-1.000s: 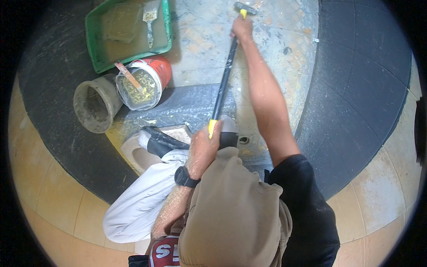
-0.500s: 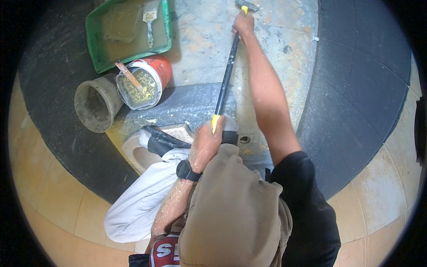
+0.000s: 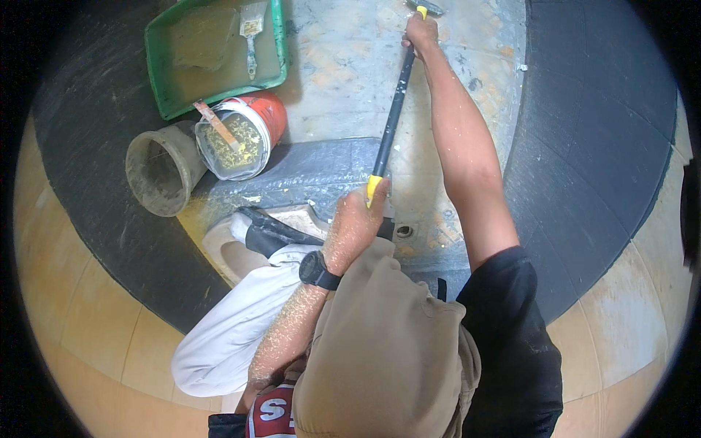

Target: The person uses a long-handled scraper to chip away material from a concrete floor, then pours water from a container and continues scraping.

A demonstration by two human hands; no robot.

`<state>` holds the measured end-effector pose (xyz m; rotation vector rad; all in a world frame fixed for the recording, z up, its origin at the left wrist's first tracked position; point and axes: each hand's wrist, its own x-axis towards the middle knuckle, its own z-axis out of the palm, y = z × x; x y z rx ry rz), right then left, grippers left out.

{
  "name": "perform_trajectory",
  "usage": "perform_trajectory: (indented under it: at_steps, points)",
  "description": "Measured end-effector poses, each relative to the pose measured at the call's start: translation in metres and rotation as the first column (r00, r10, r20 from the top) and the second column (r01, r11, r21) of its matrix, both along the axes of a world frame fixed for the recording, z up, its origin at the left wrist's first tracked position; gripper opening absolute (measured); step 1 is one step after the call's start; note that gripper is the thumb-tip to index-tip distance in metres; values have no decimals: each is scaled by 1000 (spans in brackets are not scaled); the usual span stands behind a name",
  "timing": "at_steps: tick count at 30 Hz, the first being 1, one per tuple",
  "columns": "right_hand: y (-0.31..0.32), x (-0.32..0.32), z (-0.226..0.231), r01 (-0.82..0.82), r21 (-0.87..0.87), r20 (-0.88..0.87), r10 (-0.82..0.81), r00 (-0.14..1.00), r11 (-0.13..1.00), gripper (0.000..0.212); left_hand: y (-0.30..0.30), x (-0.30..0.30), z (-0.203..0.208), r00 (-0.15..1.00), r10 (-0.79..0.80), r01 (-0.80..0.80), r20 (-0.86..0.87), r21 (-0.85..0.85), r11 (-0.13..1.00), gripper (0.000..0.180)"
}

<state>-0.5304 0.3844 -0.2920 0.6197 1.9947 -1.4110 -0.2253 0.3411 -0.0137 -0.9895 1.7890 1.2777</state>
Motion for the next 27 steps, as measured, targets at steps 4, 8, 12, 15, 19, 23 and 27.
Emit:
perform_trajectory:
  at_steps: [4, 8, 12, 15, 19, 23, 27]
  points:
    - [-13, 45, 21, -33, 64, -62, 37, 997, 997, 36, -4, 32, 7, 1000, 12, -12, 11, -53, 998, 60]
    - [-41, 109, 29, 31, 107, -32, -28, 999, 994, 38, -29, 84, 14, 989, 24, -21, 149, -19, 1000, 61]
    - [-34, 95, 21, 10, 135, -44, -4, 999, 991, 38, -33, 68, 11, 984, 1, -7, 178, 34, 999, 60]
    - [-44, 57, 29, -12, 104, -62, 19, 998, 994, 37, -16, 58, -6, 997, 68, -69, -46, -14, 998, 60]
    - [-39, 48, 25, -82, 131, 5, 83, 997, 988, 38, -7, 47, -1, 992, 124, -124, -1, 63, 990, 59]
    - [-35, 94, 30, -75, 149, 30, 71, 997, 986, 45, -22, 70, 21, 986, 57, -66, 158, 55, 996, 62]
    - [-37, 95, 33, -32, 109, 25, 30, 999, 994, 41, -21, 70, 19, 987, 31, -30, 156, -5, 1000, 61]
